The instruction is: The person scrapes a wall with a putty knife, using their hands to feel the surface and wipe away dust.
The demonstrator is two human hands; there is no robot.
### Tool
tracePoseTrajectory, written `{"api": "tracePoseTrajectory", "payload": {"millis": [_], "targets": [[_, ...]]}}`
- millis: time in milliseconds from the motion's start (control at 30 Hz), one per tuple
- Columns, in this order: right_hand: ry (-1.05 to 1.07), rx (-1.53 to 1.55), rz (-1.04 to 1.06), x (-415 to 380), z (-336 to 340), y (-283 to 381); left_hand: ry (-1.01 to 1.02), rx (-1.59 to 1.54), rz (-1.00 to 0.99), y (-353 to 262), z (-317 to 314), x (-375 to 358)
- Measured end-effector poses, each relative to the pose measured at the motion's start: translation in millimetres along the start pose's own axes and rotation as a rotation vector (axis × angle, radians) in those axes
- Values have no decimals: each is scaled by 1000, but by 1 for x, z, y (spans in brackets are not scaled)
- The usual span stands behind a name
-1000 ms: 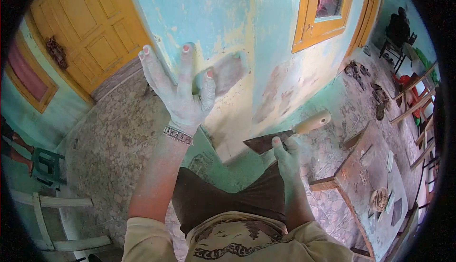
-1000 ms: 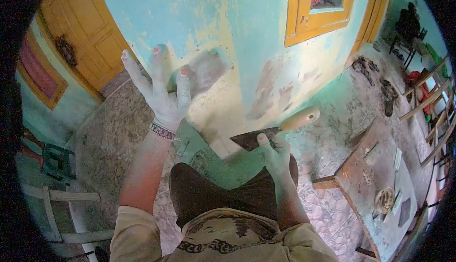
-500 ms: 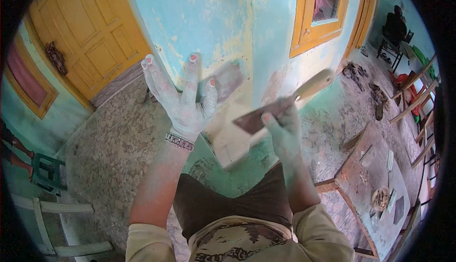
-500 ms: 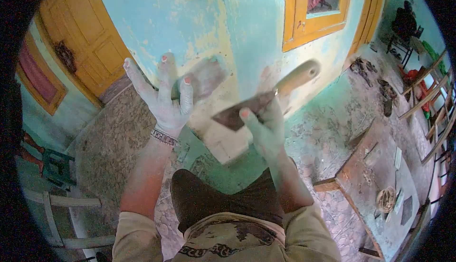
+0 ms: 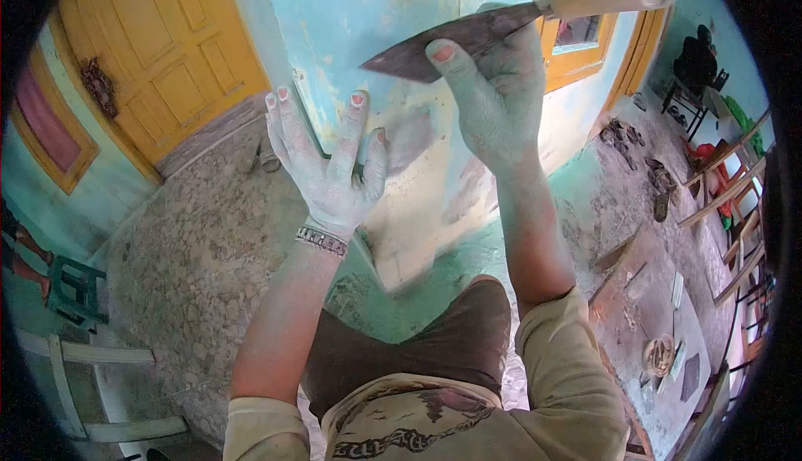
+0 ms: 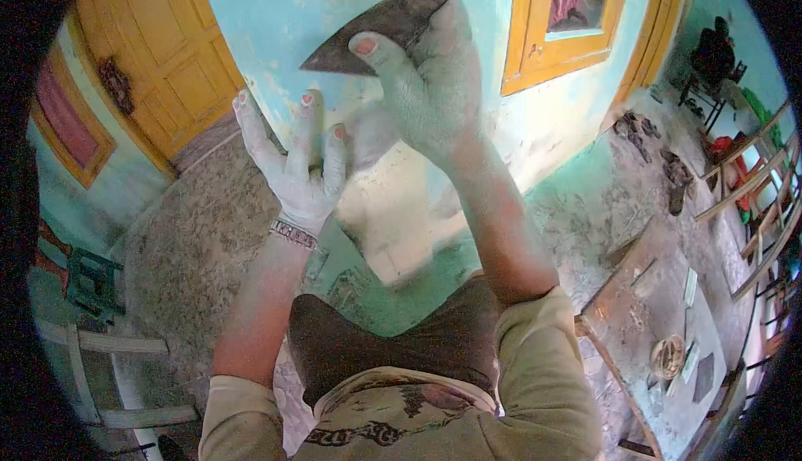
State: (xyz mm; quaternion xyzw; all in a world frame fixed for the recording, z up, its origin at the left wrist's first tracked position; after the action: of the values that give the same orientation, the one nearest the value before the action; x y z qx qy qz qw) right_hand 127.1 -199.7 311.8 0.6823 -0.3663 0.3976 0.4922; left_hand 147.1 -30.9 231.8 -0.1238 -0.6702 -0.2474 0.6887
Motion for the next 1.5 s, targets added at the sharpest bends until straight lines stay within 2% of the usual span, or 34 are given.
{"api": "tracePoseTrajectory", "payload": {"millis": [133,233,267,367,400,533,633,733,833,867,967,1067,1200,1333,1433,1467,1500], "targets": [[44,-238,-8,-1,-2,-13,10,-2,9,0,1,0],[20,-38,41,0,-8,-5,8,-11,19,0,1,-1],[28,9,137,1,-3,-7,9,-11,22,0,1,-1],[59,-174,50,-1,-3,-18,-7,-30,32,1,1,-1],[19,-68,21,0,-5,-19,-3,-31,30,0,1,-1],[26,-51,157,2,-1,-7,3,-21,27,2,0,-1],[29,-265,133,1,2,-24,7,-17,27,0,1,-2],[23,-23,143,2,-1,-15,-19,-22,37,2,-2,-3],[47,-333,73,0,-6,-15,-44,-39,36,3,-4,-3],[9,-215,90,0,-5,-23,-52,-44,30,3,-4,-3],[65,-110,65,4,-7,-14,-38,-42,40,4,-4,-3],[1,54,124,9,-10,-6,-33,-48,34,4,-3,-2],[89,-228,63,8,-7,-15,-40,-41,32,6,-4,-2],[8,41,122,11,-9,-4,-27,-33,34,4,-4,-2],[82,-281,64,6,-6,-18,-10,-35,37,2,-2,-4],[129,-306,101,7,-3,-17,-11,-31,40,3,-3,-3],[101,-202,112,8,-2,-13,-16,-33,39,3,-2,-3]]}}
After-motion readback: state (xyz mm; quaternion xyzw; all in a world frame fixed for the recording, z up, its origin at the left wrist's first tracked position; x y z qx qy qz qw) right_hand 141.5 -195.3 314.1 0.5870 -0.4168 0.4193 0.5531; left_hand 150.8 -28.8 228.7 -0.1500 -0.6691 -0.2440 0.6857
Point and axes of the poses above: each hand's wrist, its own x-axis towards the middle knuckle, its own z-axis out of the back of the hand, y = z × x, the point moved 3 cm from there along x, towards the middle knuckle, and after that the axes turned 7 degrees about x, right-handed, at the moved point
